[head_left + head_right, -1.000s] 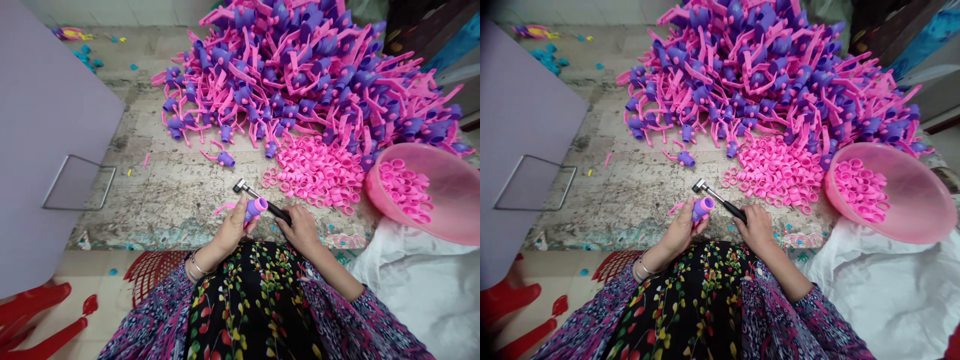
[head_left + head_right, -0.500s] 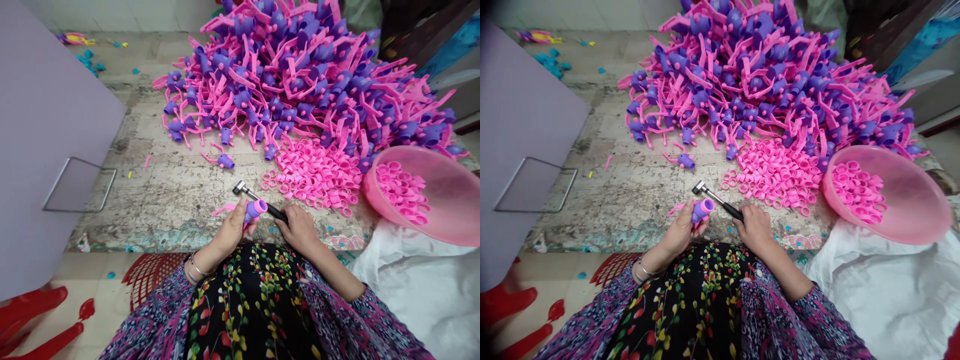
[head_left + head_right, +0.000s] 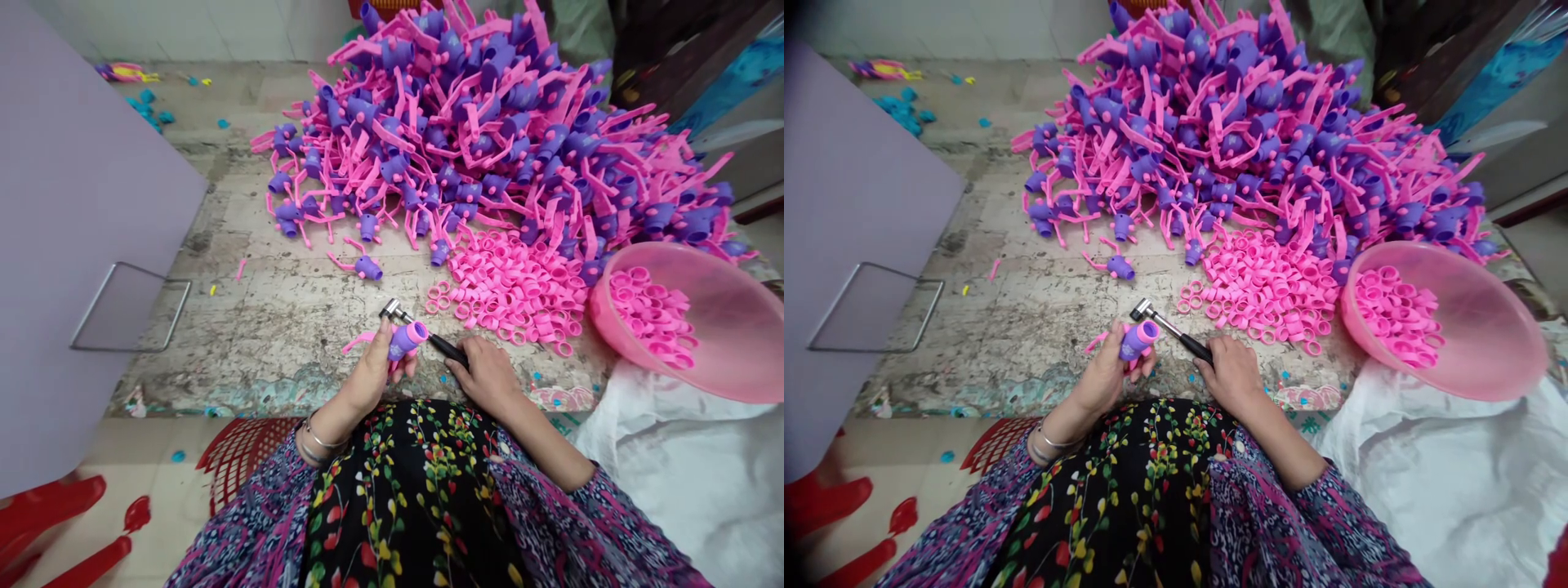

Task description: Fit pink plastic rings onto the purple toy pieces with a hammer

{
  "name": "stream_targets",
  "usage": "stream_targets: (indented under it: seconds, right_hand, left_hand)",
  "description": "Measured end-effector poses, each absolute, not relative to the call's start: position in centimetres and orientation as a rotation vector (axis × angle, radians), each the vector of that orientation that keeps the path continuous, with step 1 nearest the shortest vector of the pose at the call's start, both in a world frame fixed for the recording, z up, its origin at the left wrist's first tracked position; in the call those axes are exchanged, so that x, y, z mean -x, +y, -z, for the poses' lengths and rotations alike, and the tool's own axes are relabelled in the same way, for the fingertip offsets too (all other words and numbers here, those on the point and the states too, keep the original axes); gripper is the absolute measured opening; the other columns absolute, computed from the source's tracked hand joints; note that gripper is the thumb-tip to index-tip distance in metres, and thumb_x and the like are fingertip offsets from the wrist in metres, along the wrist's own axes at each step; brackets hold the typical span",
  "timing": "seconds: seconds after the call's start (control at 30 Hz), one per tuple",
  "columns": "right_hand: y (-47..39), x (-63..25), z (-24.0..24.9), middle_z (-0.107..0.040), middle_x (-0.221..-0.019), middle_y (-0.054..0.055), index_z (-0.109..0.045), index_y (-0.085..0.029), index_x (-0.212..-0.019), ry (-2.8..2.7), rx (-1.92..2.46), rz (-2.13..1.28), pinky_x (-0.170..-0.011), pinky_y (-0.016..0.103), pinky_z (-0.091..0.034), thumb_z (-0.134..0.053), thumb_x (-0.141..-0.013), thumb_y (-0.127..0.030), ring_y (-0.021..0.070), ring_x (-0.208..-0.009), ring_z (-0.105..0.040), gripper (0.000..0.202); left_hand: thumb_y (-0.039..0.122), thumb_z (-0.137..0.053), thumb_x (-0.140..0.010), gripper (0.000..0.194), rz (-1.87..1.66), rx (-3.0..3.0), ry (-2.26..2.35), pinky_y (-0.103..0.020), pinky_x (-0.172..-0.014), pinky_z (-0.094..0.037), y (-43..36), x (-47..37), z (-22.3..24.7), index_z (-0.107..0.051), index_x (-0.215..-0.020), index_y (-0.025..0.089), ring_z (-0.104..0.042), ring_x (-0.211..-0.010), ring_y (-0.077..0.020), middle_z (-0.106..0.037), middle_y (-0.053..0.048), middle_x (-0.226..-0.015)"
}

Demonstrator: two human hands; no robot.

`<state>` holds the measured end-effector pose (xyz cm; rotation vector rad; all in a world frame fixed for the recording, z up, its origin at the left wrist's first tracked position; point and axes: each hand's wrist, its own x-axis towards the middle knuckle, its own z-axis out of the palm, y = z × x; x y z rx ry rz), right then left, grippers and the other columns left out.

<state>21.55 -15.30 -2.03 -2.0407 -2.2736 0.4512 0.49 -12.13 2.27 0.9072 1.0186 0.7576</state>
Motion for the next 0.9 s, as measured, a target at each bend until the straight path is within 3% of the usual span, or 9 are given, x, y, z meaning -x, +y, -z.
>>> stream_targets:
  seconds: [0.27,0.37,0.5,0.63,0.7,0.77,0.83,0.9]
  right_hand:
    - [-15.0,-21.3,1.3,-0.066,-0.098,0.013,-0.057,-0.016,-0.099,-2.321,2.058,-0.473,-0.074,0.035,-0.040,-0.057,-0.091,-0.032,0.0285,-0.092,-0.062,0.018]
    - [-15.1,-21.2,0.5,-0.067,-0.095,0.014,-0.056,-0.016,-0.098,-2.323,2.091,-0.500,-0.069,0.034,-0.040,-0.054,-0.092,-0.030,0.0282,-0.087,-0.064,0.016]
    - [-15.5,-21.6,0.1,-0.070,-0.079,0.010,-0.054,-0.018,-0.109,-2.214,2.163,-0.610,-0.055,0.031,-0.035,-0.048,-0.094,-0.034,0.0267,-0.066,-0.066,0.023]
    - [-16.1,-22.3,1.1,-0.074,-0.086,0.006,-0.054,-0.024,-0.125,-2.031,1.991,-0.797,-0.057,0.031,-0.045,-0.049,-0.093,-0.039,0.0243,-0.065,-0.068,0.036]
    - [-16.3,-22.5,1.6,-0.075,-0.094,0.005,-0.057,-0.026,-0.126,-1.872,1.897,-0.899,-0.063,0.034,-0.052,-0.051,-0.091,-0.042,0.0237,-0.071,-0.070,0.039]
    - [-16.4,-22.4,1.6,-0.073,-0.110,0.007,-0.061,-0.025,-0.124,-1.714,1.799,-0.952,-0.077,0.039,-0.056,-0.052,-0.090,-0.044,0.0256,-0.092,-0.071,0.040]
    - [-16.5,-22.1,0.9,-0.068,-0.124,0.008,-0.063,-0.023,-0.125,-1.590,1.711,-0.972,-0.092,0.043,-0.053,-0.053,-0.090,-0.046,0.0274,-0.112,-0.065,0.043]
    - [-16.6,-21.6,-0.2,-0.065,-0.128,0.008,-0.064,-0.023,-0.126,-1.517,1.639,-1.006,-0.098,0.045,-0.050,-0.052,-0.091,-0.047,0.0278,-0.118,-0.062,0.044]
  left_hand:
    - [0.078,-0.008,-0.085,0.079,-0.828,-0.840,1.024,-0.024,-0.040,-0.020,-11.8,-0.2,-2.4,-0.053,-0.063,0.018,-0.026,-0.035,-0.0072,-0.044,0.002,-0.040]
    - [0.074,-0.013,-0.088,0.074,-0.878,-0.802,1.010,-0.023,-0.040,-0.020,-11.4,0.3,-2.4,-0.052,-0.061,0.017,-0.026,-0.034,-0.0066,-0.039,0.003,-0.037]
    - [0.070,-0.023,-0.090,0.066,-0.957,-0.752,0.999,-0.022,-0.040,-0.019,-10.5,1.0,-2.4,-0.049,-0.059,0.017,-0.025,-0.035,-0.0063,-0.031,0.005,-0.035]
    - [0.064,-0.024,-0.092,0.061,-0.990,-0.656,0.965,-0.021,-0.037,-0.016,-9.6,1.6,-1.9,-0.046,-0.059,0.018,-0.019,-0.033,-0.0056,-0.027,0.007,-0.036]
    - [0.062,-0.024,-0.092,0.058,-1.020,-0.624,0.969,-0.020,-0.036,-0.015,-9.2,1.8,-1.6,-0.046,-0.060,0.019,-0.019,-0.032,-0.0054,-0.026,0.007,-0.037]
    - [0.060,-0.026,-0.092,0.056,-1.054,-0.612,0.982,-0.020,-0.036,-0.016,-8.8,1.9,-1.3,-0.045,-0.060,0.019,-0.019,-0.032,-0.0053,-0.025,0.008,-0.037]
    - [0.060,-0.028,-0.091,0.055,-1.080,-0.609,0.999,-0.019,-0.036,-0.017,-8.5,1.9,-1.0,-0.045,-0.060,0.019,-0.020,-0.032,-0.0052,-0.025,0.008,-0.038]
    - [0.061,-0.028,-0.091,0.054,-1.099,-0.609,1.025,-0.019,-0.035,-0.017,-8.1,1.8,-0.8,-0.044,-0.059,0.019,-0.020,-0.031,-0.0050,-0.026,0.008,-0.037]
